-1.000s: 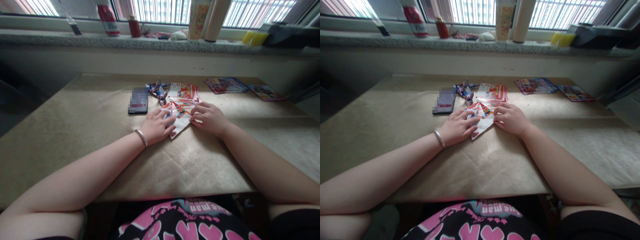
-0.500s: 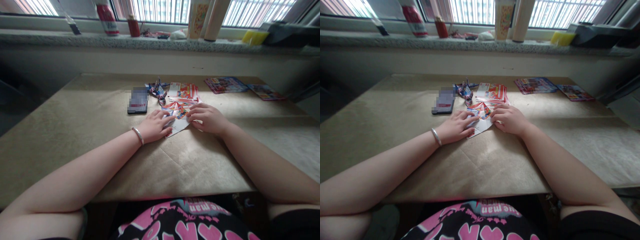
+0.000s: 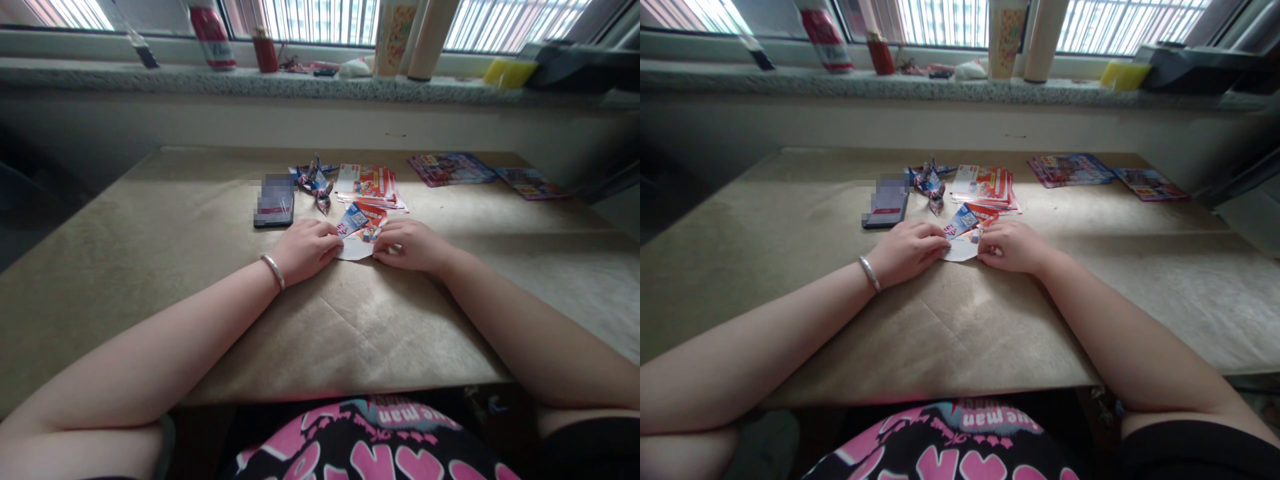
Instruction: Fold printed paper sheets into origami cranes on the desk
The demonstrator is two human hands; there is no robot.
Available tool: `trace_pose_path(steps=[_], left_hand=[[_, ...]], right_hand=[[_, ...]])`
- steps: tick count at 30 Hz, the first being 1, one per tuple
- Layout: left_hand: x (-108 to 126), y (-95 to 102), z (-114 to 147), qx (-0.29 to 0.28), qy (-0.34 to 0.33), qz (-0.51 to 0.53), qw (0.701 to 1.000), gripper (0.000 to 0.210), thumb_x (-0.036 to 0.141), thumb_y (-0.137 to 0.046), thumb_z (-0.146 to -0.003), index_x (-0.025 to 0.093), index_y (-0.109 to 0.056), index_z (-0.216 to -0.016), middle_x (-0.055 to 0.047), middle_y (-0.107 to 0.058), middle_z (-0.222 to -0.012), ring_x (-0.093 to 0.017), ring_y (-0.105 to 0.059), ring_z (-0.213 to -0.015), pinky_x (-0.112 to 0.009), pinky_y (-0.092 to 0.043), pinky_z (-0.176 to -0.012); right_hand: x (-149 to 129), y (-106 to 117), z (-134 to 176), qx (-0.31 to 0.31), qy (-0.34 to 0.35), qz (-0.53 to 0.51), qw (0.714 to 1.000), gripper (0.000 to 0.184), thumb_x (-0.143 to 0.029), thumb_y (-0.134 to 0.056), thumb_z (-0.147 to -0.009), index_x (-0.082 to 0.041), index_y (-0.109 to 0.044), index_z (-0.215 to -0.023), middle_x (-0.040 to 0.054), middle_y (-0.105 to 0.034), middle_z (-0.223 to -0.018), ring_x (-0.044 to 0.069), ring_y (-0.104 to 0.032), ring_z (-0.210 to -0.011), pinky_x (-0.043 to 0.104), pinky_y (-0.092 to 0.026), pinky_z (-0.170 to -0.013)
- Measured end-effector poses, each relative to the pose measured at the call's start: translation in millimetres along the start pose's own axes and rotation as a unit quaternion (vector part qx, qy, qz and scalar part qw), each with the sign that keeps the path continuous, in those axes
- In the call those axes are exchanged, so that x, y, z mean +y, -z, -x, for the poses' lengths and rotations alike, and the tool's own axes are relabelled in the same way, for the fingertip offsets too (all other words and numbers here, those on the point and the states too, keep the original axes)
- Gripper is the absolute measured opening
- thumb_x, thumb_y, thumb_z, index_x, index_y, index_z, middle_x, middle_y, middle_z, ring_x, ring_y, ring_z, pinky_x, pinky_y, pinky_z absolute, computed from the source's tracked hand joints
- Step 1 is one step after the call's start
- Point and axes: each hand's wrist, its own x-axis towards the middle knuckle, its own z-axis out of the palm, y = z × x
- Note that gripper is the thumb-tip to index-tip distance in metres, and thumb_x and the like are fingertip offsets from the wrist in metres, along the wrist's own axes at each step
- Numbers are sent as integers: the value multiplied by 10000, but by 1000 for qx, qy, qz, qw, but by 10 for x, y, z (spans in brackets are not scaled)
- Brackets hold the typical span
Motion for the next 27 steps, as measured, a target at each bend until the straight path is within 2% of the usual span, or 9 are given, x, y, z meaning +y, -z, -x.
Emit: trace_pose_path(steps=[4, 7, 10, 13, 16, 19, 23, 27], left_hand=[[-10, 4, 8, -37, -19, 24, 999, 334, 380, -494, -968, 207, -668, -1195, -76, -669, -1229, -245, -591, -1117, -435, -435, -1017], [-30, -10, 10, -81, -36, 36, 995, 476, 444, -478, -973, 183, -552, -1364, -86, -548, -1426, -284, -471, -1314, -473, -346, -1134], [-39, -19, 5, -118, -53, 48, 990, 562, 471, -459, -977, 159, -457, -1444, -94, -430, -1526, -296, -363, -1411, -464, -298, -1181], [-23, -8, 3, -109, -56, 52, 991, 531, 460, -480, -967, 166, -492, -1409, -113, -442, -1509, -285, -400, -1386, -443, -332, -1166], [4, 18, 6, -71, -45, 47, 995, 426, 418, -521, -942, 167, -589, -1280, -115, -586, -1342, -274, -502, -1280, -436, -405, -1112], [19, 35, 5, -42, -40, 45, 997, 337, 324, -524, -928, 128, -619, -1186, -126, -652, -1223, -273, -540, -1235, -427, -446, -1080], [20, 34, 1, -49, -31, 72, 996, 392, 279, -524, -915, 105, -549, -1266, -142, -655, -1220, -247, -621, -1130, -393, -518, -991], [9, 23, 2, -48, -35, 79, 995, 413, 268, -524, -913, 122, -525, -1299, -144, -651, -1242, -243, -626, -1144, -395, -527, -986]], right_hand=[[-26, -11, 14, -1, -28, -43, 999, 111, -240, -589, -837, -207, -668, -766, 24, -686, -760, 135, -589, -697, 261, -429, -672], [-43, -23, 25, 9, -63, -90, 994, 135, -282, -589, -843, -196, -648, -757, 24, -668, -730, 125, -550, -640, 256, -405, -613], [-65, -37, 21, 13, -111, -124, 986, 166, -325, -595, -847, -189, -635, -761, 6, -614, -666, 114, -493, -583, 254, -368, -562], [-77, -57, 4, -4, -154, -150, 977, 205, -363, -585, -860, -187, -620, -761, -3, -576, -645, 111, -457, -572, 261, -342, -557], [-65, -80, -14, -12, -195, -172, 965, 234, -395, -563, -869, -191, -593, -759, -3, -574, -659, 114, -449, -577, 267, -332, -562], [-45, -89, -31, 4, -241, -152, 959, 234, -397, -548, -865, -199, -570, -741, -10, -555, -639, 122, -442, -571, 270, -329, -555], [-31, -95, -52, 23, -281, -70, 957, 196, -333, -544, -851, -203, -576, -708, 3, -580, -640, 138, -469, -577, 279, -346, -571], [-33, -114, -60, 30, -281, -17, 959, 158, -298, -558, -852, -204, -613, -737, 22, -638, -693, 153, -526, -616, 276, -374, -588]])
